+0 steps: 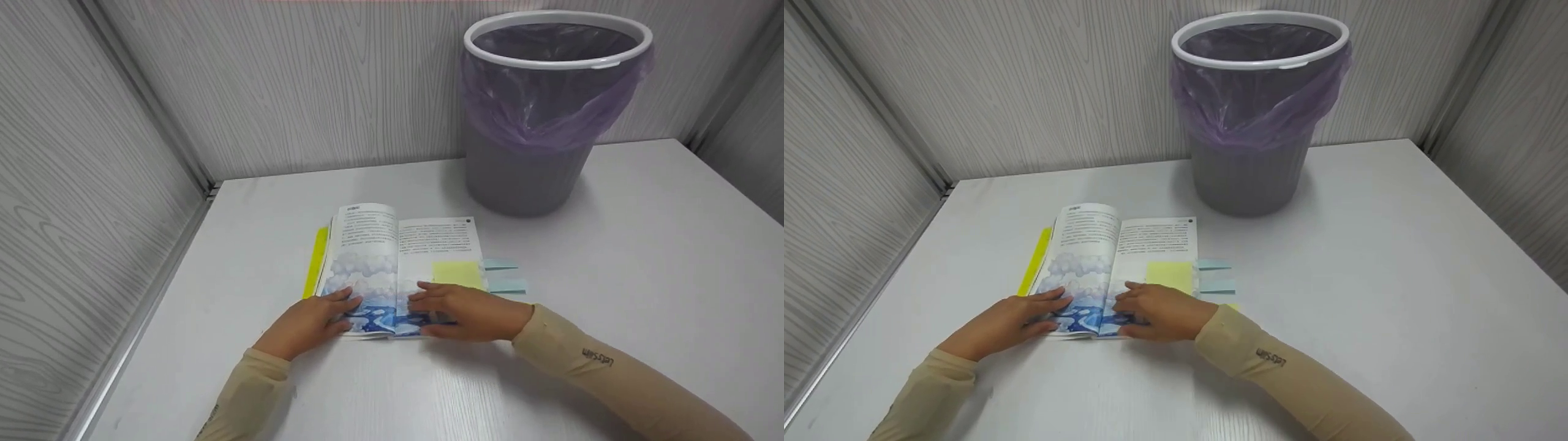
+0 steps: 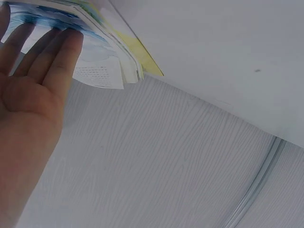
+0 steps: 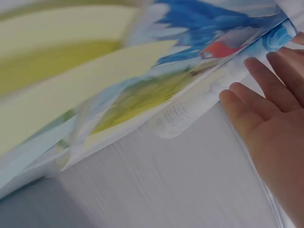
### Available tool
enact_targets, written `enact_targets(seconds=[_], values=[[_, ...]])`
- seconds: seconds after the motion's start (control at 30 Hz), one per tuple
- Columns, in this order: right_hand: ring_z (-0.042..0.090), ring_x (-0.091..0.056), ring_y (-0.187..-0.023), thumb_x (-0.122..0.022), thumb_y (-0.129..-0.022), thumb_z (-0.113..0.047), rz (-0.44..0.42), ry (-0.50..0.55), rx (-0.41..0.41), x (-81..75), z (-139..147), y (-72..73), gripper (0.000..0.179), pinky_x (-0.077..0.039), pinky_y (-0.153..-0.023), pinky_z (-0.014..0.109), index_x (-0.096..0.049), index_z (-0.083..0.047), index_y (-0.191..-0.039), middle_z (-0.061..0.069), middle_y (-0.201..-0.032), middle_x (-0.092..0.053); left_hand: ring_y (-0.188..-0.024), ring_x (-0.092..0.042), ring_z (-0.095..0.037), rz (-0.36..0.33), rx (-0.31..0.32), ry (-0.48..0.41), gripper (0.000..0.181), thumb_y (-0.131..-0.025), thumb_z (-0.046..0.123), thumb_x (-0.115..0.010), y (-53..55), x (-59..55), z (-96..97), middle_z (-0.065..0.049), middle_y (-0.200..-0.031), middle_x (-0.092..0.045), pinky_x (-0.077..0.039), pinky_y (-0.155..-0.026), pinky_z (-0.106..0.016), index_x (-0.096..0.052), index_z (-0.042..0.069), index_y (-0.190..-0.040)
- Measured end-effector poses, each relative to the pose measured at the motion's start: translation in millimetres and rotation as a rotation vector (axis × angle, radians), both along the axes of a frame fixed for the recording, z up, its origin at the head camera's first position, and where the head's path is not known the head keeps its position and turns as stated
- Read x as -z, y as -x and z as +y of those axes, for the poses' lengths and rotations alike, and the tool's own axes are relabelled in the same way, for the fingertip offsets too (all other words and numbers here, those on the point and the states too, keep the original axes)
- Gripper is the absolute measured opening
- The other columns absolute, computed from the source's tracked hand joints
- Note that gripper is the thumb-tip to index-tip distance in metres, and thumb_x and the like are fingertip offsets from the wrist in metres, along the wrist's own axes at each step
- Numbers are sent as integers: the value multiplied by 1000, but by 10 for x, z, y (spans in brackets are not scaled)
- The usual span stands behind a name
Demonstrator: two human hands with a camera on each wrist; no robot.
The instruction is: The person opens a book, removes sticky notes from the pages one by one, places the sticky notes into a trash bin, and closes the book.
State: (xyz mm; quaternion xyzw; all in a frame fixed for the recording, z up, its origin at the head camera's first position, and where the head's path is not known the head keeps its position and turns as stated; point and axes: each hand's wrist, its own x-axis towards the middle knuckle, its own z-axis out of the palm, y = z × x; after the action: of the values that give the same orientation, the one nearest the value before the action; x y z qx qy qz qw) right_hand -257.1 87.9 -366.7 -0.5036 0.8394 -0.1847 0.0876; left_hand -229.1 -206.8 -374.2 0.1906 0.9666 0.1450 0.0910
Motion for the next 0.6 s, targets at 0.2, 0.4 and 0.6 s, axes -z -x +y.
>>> enact_targets(seconds=[0.2, 0.4, 0.6], values=[[31, -49, -129, -65, -93, -25, 93, 46, 92, -9, 331, 87, 38, -39, -105, 47, -63, -6, -126, 9, -129, -61, -130, -47, -32, 27, 46, -50, 49, -91, 21, -67, -2, 21, -35, -9, -145, -47, -40, -105, -46, -54, 14, -137], [28, -56, -118, -74, -86, -25, 184, 42, 175, 27, 559, 185, 46, -47, -98, 43, -63, -5, -125, 11, -126, -60, -132, -45, -29, 3, 4, -33, 50, -90, 24, -68, -5, -5, -26, -4, -146, -46, -37, -107, -45, -53, 19, -138], [29, -58, -114, -77, -83, -20, 256, 36, 165, 119, 619, 240, 44, -48, -96, 42, -61, -3, -121, 13, -124, -60, -131, -47, -29, 21, 4, -28, 50, -89, 26, -69, -8, 4, -32, -4, -145, -47, -38, -106, -45, -55, 19, -137]])
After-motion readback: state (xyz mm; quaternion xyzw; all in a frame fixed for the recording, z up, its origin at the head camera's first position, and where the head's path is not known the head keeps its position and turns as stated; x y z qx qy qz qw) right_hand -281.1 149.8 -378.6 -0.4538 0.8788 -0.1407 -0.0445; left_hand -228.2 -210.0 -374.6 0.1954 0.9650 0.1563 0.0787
